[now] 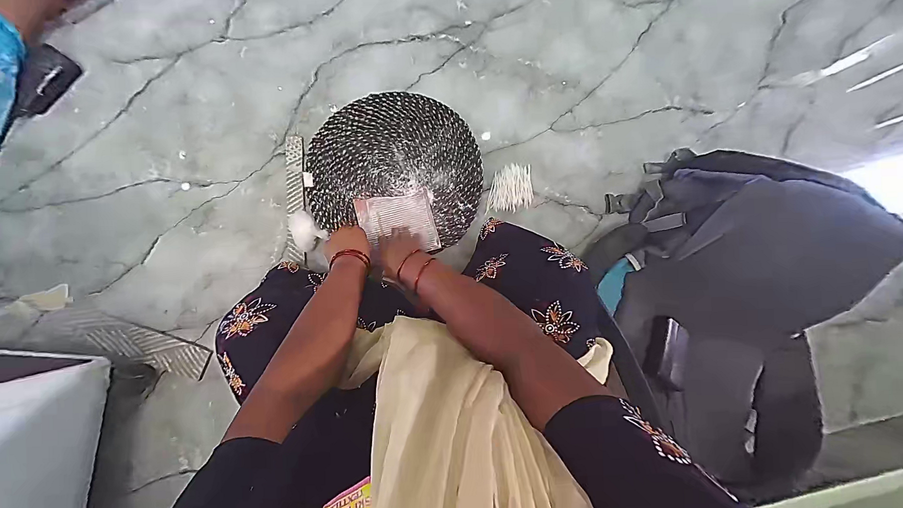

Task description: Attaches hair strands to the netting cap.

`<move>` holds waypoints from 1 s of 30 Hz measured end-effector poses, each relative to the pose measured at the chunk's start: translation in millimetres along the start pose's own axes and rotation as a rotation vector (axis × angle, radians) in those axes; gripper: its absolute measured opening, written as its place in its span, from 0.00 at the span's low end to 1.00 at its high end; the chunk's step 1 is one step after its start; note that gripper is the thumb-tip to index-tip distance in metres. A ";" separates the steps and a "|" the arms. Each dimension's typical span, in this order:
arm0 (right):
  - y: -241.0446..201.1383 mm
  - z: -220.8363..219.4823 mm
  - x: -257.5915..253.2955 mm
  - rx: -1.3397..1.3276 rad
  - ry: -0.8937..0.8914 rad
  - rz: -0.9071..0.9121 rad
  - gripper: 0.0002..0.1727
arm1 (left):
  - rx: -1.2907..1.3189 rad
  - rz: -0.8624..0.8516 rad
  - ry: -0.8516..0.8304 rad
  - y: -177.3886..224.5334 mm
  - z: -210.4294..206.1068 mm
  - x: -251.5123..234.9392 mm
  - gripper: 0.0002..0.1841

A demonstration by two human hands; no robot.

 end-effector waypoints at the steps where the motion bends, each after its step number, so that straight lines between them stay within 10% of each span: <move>1: 11.5 15.1 11.3 -0.022 0.001 -0.004 0.44 | 0.015 -0.015 0.005 -2.3 2.7 6.4 0.16; 8: 79.1 69.3 44.9 -0.363 0.245 -0.286 0.27 | 0.293 -0.176 0.114 -20.1 21.8 44.5 0.17; 15: 43.0 28.4 16.3 -1.239 0.277 -0.219 0.17 | 0.444 -0.172 0.105 -20.5 12.4 67.8 0.15; 30: 61.3 39.0 3.9 -1.198 0.376 -0.329 0.16 | 0.412 -0.258 0.015 -10.6 -2.8 57.7 0.14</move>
Point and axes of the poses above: each hand's wrist, its own x-axis away from the middle knuckle, its own z-axis out of the back of the hand, y = z × x, the point moved 1 cm from there along -x, towards the middle knuckle, and after that the axes turned 12 degrees about x, right-handed, at the moved point
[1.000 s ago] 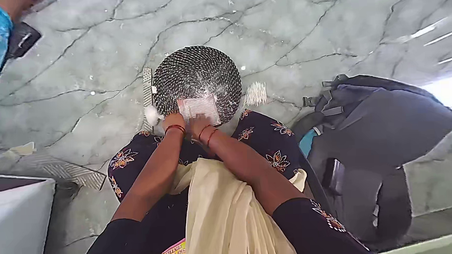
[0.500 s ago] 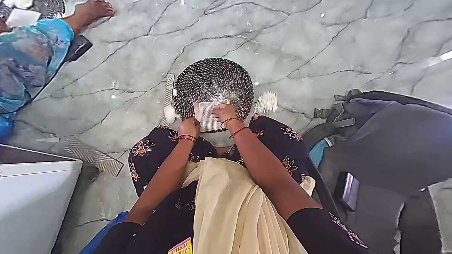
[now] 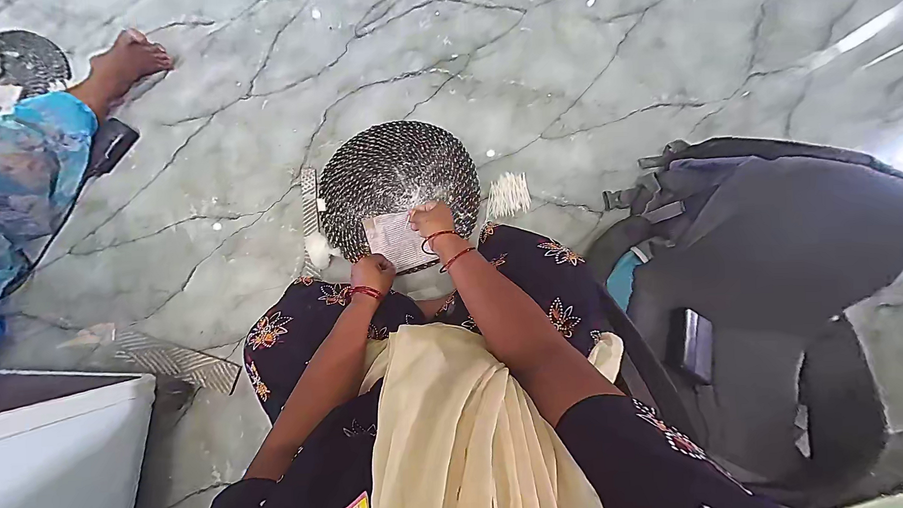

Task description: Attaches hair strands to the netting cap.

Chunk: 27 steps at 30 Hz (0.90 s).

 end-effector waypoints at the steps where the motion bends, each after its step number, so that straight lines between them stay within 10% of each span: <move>1: -4.7 15.6 -4.5 0.008 0.035 -0.005 0.17 | -0.023 0.017 -0.017 1.2 1.0 1.3 0.14; 10: -20.9 199.4 -37.2 0.983 0.115 -0.070 0.23 | 0.735 -0.115 0.375 -19.5 79.5 34.2 0.06; 14: 24.9 213.1 -65.4 0.985 0.168 -0.235 0.22 | 1.160 -0.065 0.598 -46.9 87.9 31.3 0.07; 27: 81.9 225.9 -80.9 0.819 0.224 -0.283 0.25 | 1.228 0.166 0.747 -62.4 92.3 -22.0 0.06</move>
Point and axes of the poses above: each hand's wrist, its own x-axis away from the middle knuckle, its own z-axis out of the back of the hand, y = z × x, the point moved 1 cm from there along -x, towards the middle knuckle, and after that the axes turned 12 degrees about x, right-handed, at the moved point
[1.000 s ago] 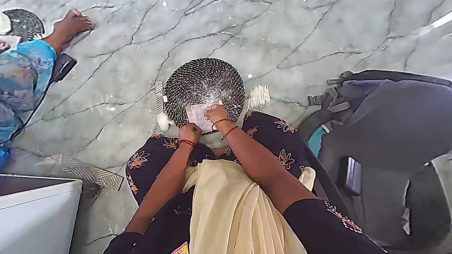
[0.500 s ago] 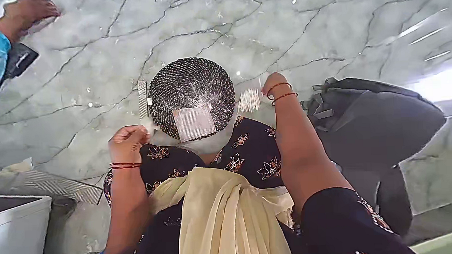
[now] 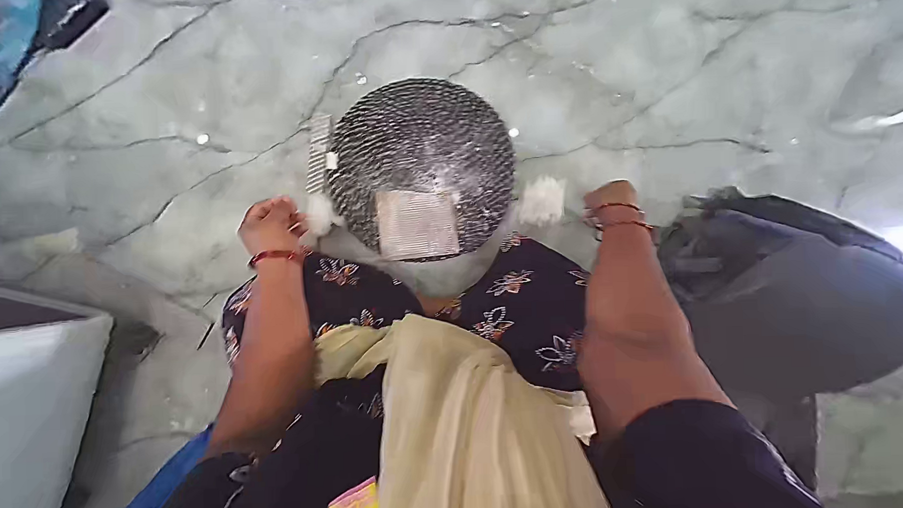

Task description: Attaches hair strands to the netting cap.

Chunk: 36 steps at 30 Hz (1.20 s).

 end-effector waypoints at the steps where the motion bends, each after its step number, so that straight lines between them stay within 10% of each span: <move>1: 1.7 0.2 -0.3 -0.013 0.008 0.070 0.27 | 0.062 -0.019 0.055 5.9 5.4 -0.8 0.09; 8: -75.3 36.2 69.9 0.109 0.194 0.372 0.23 | 0.538 -0.082 0.281 46.7 52.3 5.2 0.03; 14: -217.9 -12.6 132.6 0.271 -0.021 0.892 0.18 | 0.538 0.052 0.220 38.8 53.7 -5.6 0.03; 20: -326.7 -117.7 188.3 0.350 -0.218 1.050 0.23 | 0.463 0.012 0.193 36.4 33.3 -18.5 0.36; 26: -334.7 -175.6 198.4 0.339 -0.072 0.938 0.19 | 0.418 0.014 0.169 23.9 16.2 -30.9 0.44; 29: -332.1 -144.8 185.5 0.041 -0.306 0.768 0.18 | 0.375 0.043 0.149 22.3 12.5 -35.8 0.44; 36: -276.5 -57.4 204.4 -0.515 -0.595 0.642 0.10 | -0.066 0.164 -0.266 9.3 -2.6 -14.9 0.14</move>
Point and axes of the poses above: each hand's wrist, its own x-axis away from the middle knuckle, its own z-axis out of the back of the hand, y = z × x, the point moved 1 cm from there along -x, towards the middle knuckle, and after that the axes turned 12 degrees about x, right-handed, at the moved point
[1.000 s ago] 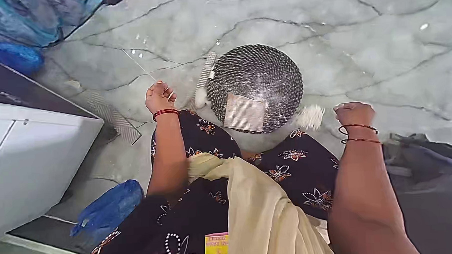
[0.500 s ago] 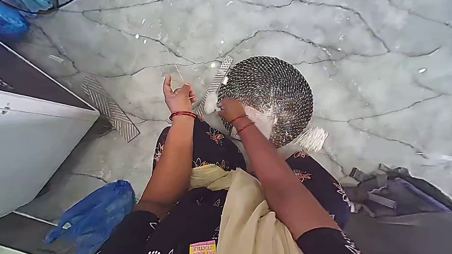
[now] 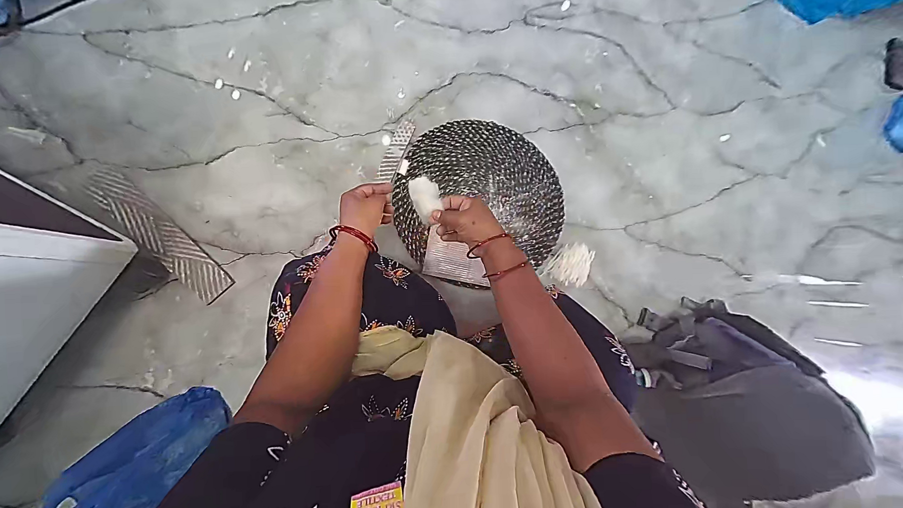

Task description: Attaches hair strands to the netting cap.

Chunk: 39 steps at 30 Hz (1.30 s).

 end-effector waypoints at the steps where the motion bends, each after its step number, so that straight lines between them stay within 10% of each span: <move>1: 0.4 3.3 10.3 -0.014 -0.002 0.024 0.08 | 0.019 0.009 -0.022 -1.9 -0.8 2.9 0.14; 9: 13.1 -15.5 46.4 -0.146 -0.090 0.095 0.03 | 0.220 0.013 -0.602 -16.4 7.7 33.1 0.18; 19: 35.9 11.1 56.3 -0.242 -0.396 0.481 0.12 | 0.207 -0.056 -0.399 -18.5 5.2 32.4 0.15; 27: 44.4 53.5 88.0 -0.084 0.164 0.072 0.13 | -0.861 -0.118 0.063 -4.0 -3.0 11.4 0.44; 33: 59.4 51.6 79.5 -0.127 0.247 0.123 0.21 | -0.335 -0.372 -0.143 -21.5 -22.0 38.8 0.26; 39: 58.1 44.3 68.9 0.072 0.218 0.194 0.22 | 0.037 -0.240 -0.431 -42.6 -61.3 63.6 0.16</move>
Point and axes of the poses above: each hand's wrist, its own x-axis away from the middle knuckle, its own z-axis out of the back of the hand, y = z × x, the point moved 1 cm from there along -x, towards the middle knuckle, and after that the axes turned 12 degrees about x, right-handed, at the moved point
